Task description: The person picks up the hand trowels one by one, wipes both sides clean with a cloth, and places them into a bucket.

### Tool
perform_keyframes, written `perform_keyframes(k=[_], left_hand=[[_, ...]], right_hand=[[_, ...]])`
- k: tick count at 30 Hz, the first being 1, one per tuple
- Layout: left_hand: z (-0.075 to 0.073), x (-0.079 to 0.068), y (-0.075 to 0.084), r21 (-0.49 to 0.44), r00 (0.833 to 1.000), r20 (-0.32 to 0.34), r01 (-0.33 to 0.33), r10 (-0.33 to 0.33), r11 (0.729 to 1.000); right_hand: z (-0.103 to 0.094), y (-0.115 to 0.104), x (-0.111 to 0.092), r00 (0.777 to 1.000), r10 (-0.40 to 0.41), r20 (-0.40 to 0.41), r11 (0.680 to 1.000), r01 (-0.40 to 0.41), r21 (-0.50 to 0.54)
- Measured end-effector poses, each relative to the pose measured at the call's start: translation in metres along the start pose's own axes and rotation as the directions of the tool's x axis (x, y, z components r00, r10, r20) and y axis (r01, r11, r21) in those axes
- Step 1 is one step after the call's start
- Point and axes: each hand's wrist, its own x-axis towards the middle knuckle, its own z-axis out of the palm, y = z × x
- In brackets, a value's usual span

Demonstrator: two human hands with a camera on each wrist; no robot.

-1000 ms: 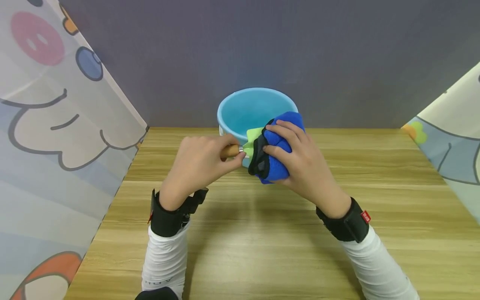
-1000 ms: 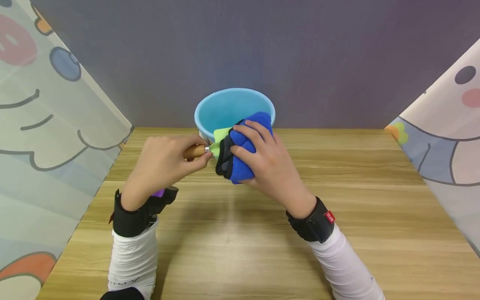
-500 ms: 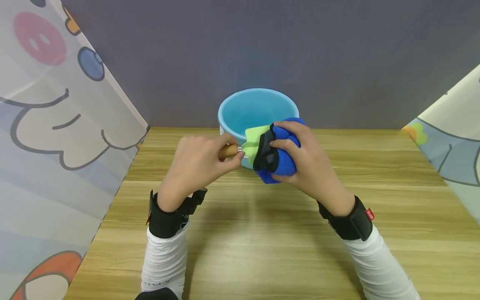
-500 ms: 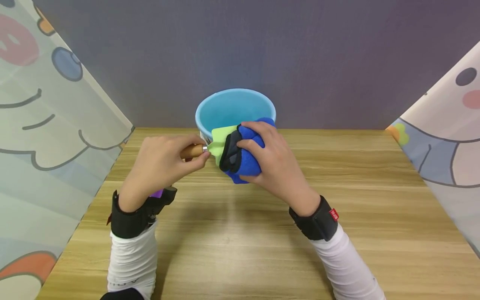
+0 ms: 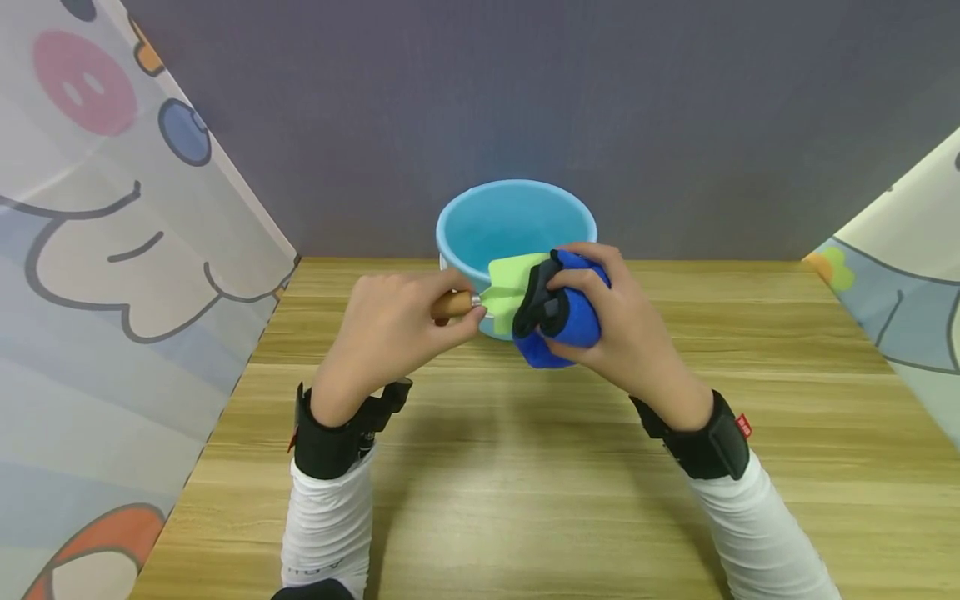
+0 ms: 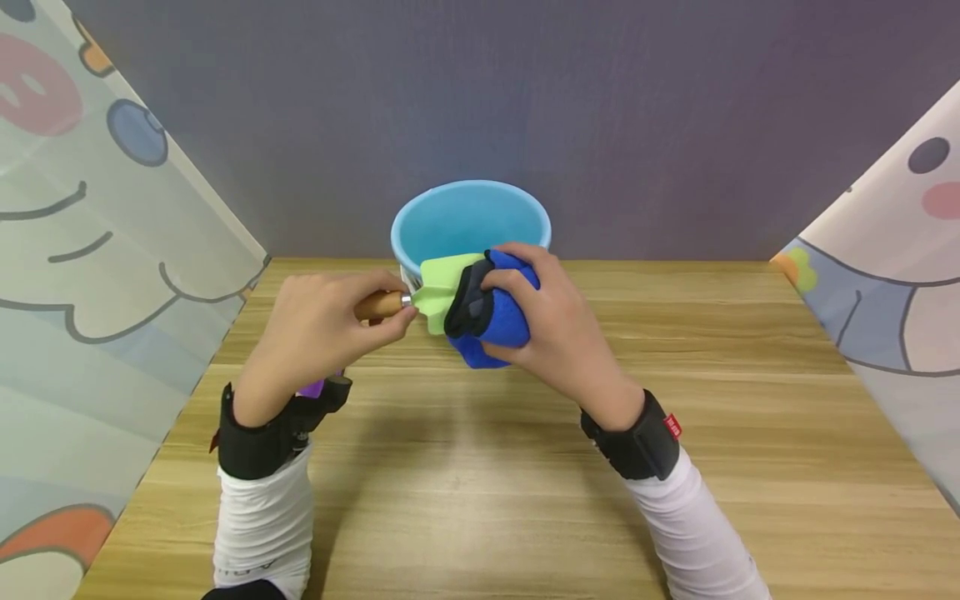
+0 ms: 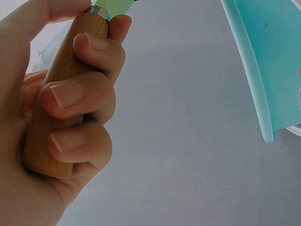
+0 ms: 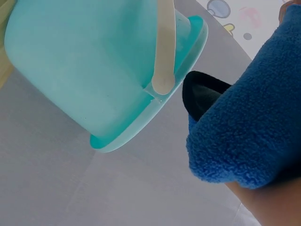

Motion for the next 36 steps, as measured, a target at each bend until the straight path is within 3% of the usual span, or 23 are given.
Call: perform_keyframes(k=[23,30,36], left_hand=[[-0.004,0.001,-0.001,-0.054,0.999,-0.031,0.018,-0.02,0.998],[-0.001,0.009,0.0,-0.102,0.997,0.033,0.077,-0.073,0.992],[0.006,0.027,-0.023,-0.175,0.983,0.116,0.161,-0.142,0.971]], right_hand=[[-0.02,0.007,-0.001,0.993,0.106,-0.044,0.991,-0.102,0.093],[-0.026,0.016,-0.003,0.989,0.132,-0.061,0.99,-0.129,0.057],[-0.039,0.024,-0.003,0.975,0.186,-0.126,0.982,-0.181,0.049]])
